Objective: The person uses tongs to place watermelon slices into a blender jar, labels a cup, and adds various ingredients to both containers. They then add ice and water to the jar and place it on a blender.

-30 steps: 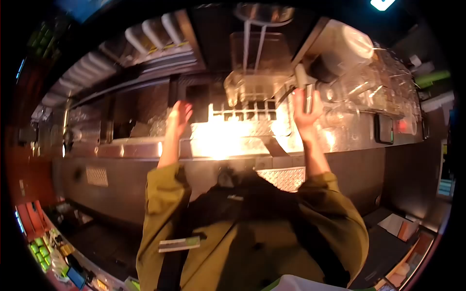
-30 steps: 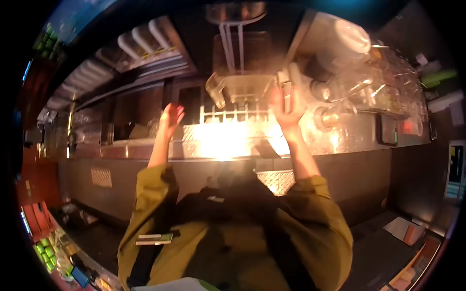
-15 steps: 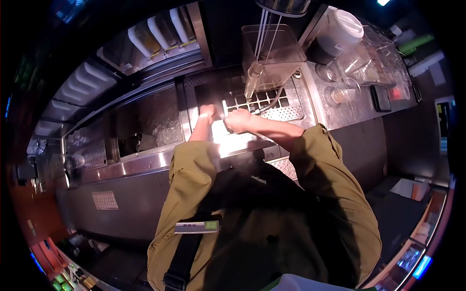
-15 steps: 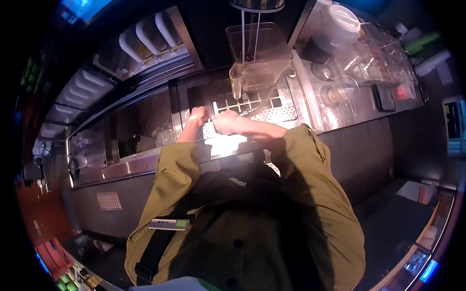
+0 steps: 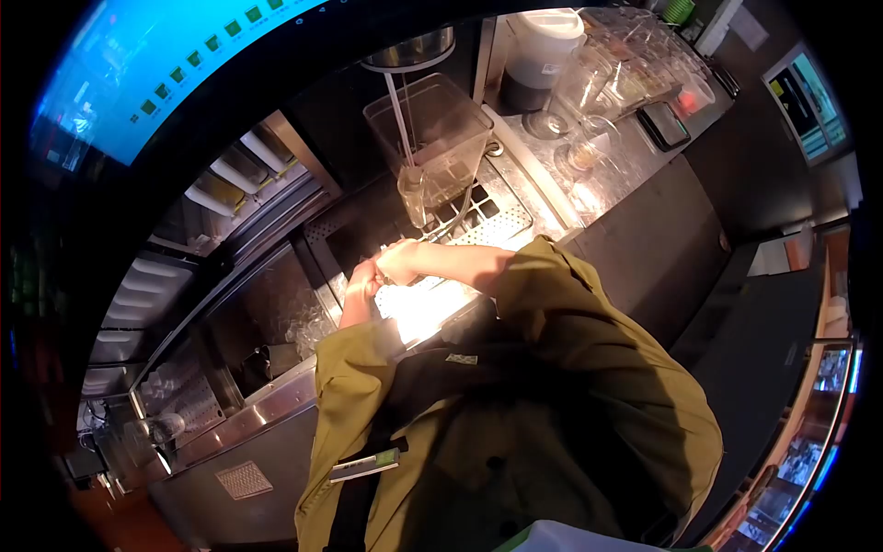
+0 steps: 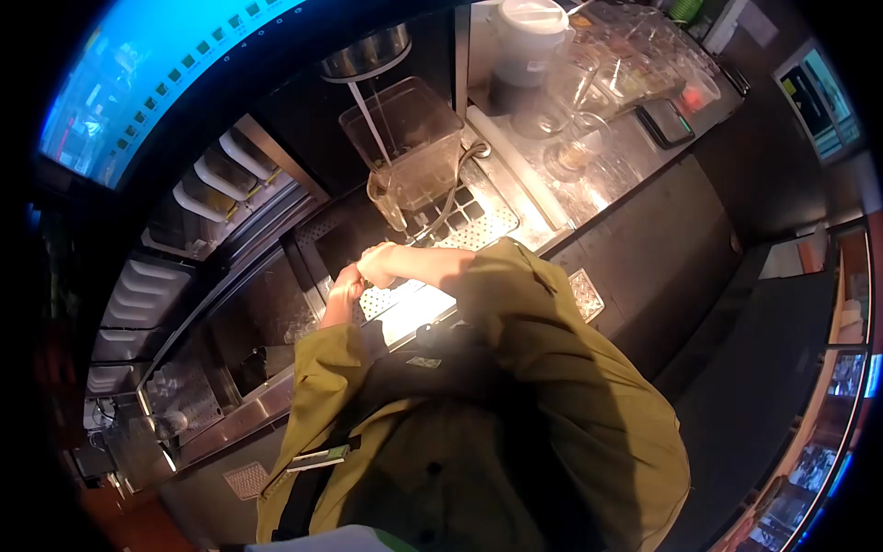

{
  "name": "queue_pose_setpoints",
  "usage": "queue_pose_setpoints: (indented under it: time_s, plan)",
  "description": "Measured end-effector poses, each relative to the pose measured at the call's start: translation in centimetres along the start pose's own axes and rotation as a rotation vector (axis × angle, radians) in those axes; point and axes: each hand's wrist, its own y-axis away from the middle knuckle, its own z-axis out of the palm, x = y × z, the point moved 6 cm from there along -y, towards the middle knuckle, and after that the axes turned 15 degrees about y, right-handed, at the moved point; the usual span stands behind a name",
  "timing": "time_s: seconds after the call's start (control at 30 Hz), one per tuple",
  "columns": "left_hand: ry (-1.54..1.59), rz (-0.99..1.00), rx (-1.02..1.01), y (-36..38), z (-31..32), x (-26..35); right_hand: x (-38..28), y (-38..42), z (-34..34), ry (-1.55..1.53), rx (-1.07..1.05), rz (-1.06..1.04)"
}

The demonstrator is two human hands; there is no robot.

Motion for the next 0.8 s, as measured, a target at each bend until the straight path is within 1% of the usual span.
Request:
queue_pose_setpoints:
  time_s: [0.03,0.07,0.13,0.17,0.2,0.27,0.3,0.33,0.37,0.4,0.43,0.5,0.53,0.57,0.6,0.63,0.67,0.7,0.73,0.77,0.8]
  plan:
    - [-0.05,0.153,0.193,1.5,1.4,-0.2,0.1,-0.5,0.1,-0.005,-0.035,0.0]
    - [-0.116,0.187,0.206,3.5,3.9,-0.4,0.1,-0.4,-0.5,-0.01,-0.031,0.008]
    - [-0.153,0.219,0.125,1.1,0.9,0.4,0.0,0.2,-1.7,-0.015,-0.031,0.017]
    - [-0.168,0.236,0.09,0.0,-1.2,0.6,-0.2,0.7,-2.6,-0.04,0.014,0.014]
    - [-0.245,0.315,0.187,2.0,0.1,0.7,-0.5,1.2,-3.5,-0.064,0.057,0.008]
    - [-0.304,0.548,0.215,4.3,1.5,0.6,-1.0,1.9,-5.0,-0.161,0.125,0.027]
    - [-0.332,0.665,0.23,5.4,2.3,0.3,-0.6,1.3,-4.6,-0.221,0.187,0.035]
    - [-0.328,0.645,0.174,6.2,3.6,-0.7,0.0,0.4,-3.4,-0.285,0.248,0.046]
    - [-0.11,0.623,0.005,7.0,5.2,-1.2,0.4,0.1,-2.8,-0.351,0.309,0.06]
    - [0.014,0.585,-0.066,7.4,6.2,-1.7,-0.4,1.2,-3.8,-0.432,0.192,0.024]
    - [0.133,0.545,-0.141,7.7,6.8,-2.0,-0.3,-0.3,-2.3,-0.391,0.152,-0.119]
    - [0.138,0.527,-0.249,5.8,5.4,-2.6,-0.4,0.3,-2.9,-0.43,0.161,-0.198]
    - [0.074,0.587,-0.227,7.1,7.0,-2.6,0.2,0.2,-2.9,-0.413,0.208,-0.189]
    - [-0.148,0.638,-0.202,8.7,8.5,-2.9,0.8,-0.4,-2.4,-0.398,0.251,-0.18]
    - [-0.176,0.631,-0.19,7.9,8.3,-3.4,1.4,-1.3,-2.0,-0.368,0.338,-0.154]
    - [-0.207,0.626,-0.174,6.6,7.7,-3.9,1.2,-1.5,-3.2,-0.487,0.313,-0.095]
    - [-0.111,0.736,-0.226,6.5,8.3,-3.8,0.4,-1.5,-3.9,-0.465,0.272,-0.11]
    - [0.12,0.838,-0.068,5.9,7.8,-3.6,-0.2,-1.7,-4.3,-0.442,0.235,-0.125]
    - [0.208,0.87,-0.076,6.5,8.7,-3.6,-1.2,-1.6,-5.1,-0.391,0.245,-0.195]
    - [0.296,0.9,-0.087,6.9,9.5,-3.6,-1.0,-1.8,-5.1,-0.388,0.126,-0.058]
    - [0.387,0.932,-0.102,7.2,10.4,-3.4,-0.5,-2.3,-5.7,-0.406,0.159,0.025]
